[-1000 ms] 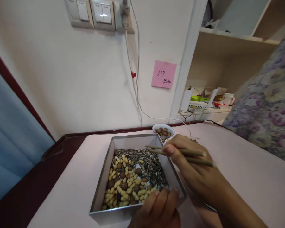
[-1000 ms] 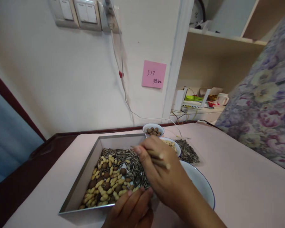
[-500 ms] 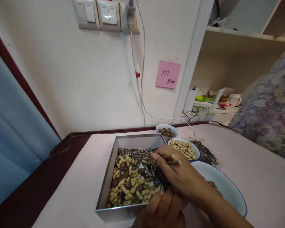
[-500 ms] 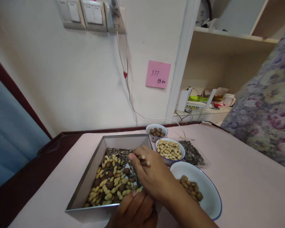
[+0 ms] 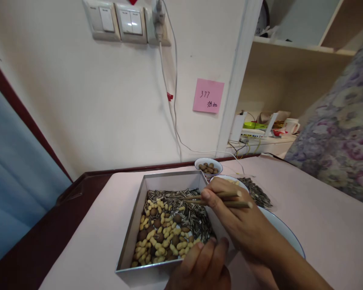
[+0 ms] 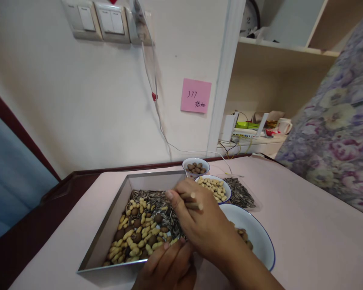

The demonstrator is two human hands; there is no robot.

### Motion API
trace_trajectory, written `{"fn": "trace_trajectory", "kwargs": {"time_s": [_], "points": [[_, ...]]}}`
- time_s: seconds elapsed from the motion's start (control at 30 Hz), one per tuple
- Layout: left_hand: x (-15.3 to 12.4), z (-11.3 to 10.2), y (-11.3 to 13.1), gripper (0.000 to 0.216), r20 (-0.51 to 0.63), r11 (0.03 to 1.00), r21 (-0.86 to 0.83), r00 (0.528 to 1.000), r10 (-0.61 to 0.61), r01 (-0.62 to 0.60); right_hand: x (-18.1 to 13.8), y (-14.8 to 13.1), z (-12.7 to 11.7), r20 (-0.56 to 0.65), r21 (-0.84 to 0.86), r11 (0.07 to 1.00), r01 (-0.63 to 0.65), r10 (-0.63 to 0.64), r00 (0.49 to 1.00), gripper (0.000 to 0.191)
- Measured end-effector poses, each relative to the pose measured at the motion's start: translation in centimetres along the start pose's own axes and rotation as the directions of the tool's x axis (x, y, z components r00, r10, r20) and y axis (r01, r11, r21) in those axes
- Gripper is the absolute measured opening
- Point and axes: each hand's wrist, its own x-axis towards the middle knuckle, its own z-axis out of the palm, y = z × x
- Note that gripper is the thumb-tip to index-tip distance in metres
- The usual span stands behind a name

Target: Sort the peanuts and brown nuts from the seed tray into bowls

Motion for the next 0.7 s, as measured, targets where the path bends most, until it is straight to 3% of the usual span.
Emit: {"fn": "trace_trajectory", "kwargs": {"time_s": [0.13, 0.23, 0.53, 0.7], "points": [[-0.2, 0.2, 0.2, 0.012, -0.012, 1.0, -0.003, 1.0, -0.015, 0.015, 0.5, 1.1, 1.8, 0.125, -0.087, 0.996, -0.028, 0.039, 0.991, 0.034], [-0.2, 0.3, 0.2, 0.012, -0.02, 1.0, -0.013, 1.0, -0.014, 0.013, 0.7, 1.8, 2.8, 0.155, -0.11, 0.993, -0.037, 0.053, 0.986, 0.032], [-0.3, 0.2, 0.1, 0.012, -0.01, 1.0, -0.021, 1.0, -0.006, 0.005, 0.8, 1.7, 2.6, 0.112, -0.086, 0.995, -0.048, 0.057, 0.992, 0.036], [0.0, 0.1, -0.1, 0.017, -0.018, 1.0, -0.011, 1.0, -0.009, 0.009, 0.1, 0.1, 0.1, -0.014, -0.029, 0.999, 0.036, -0.036, 0.999, 0.038]]}}
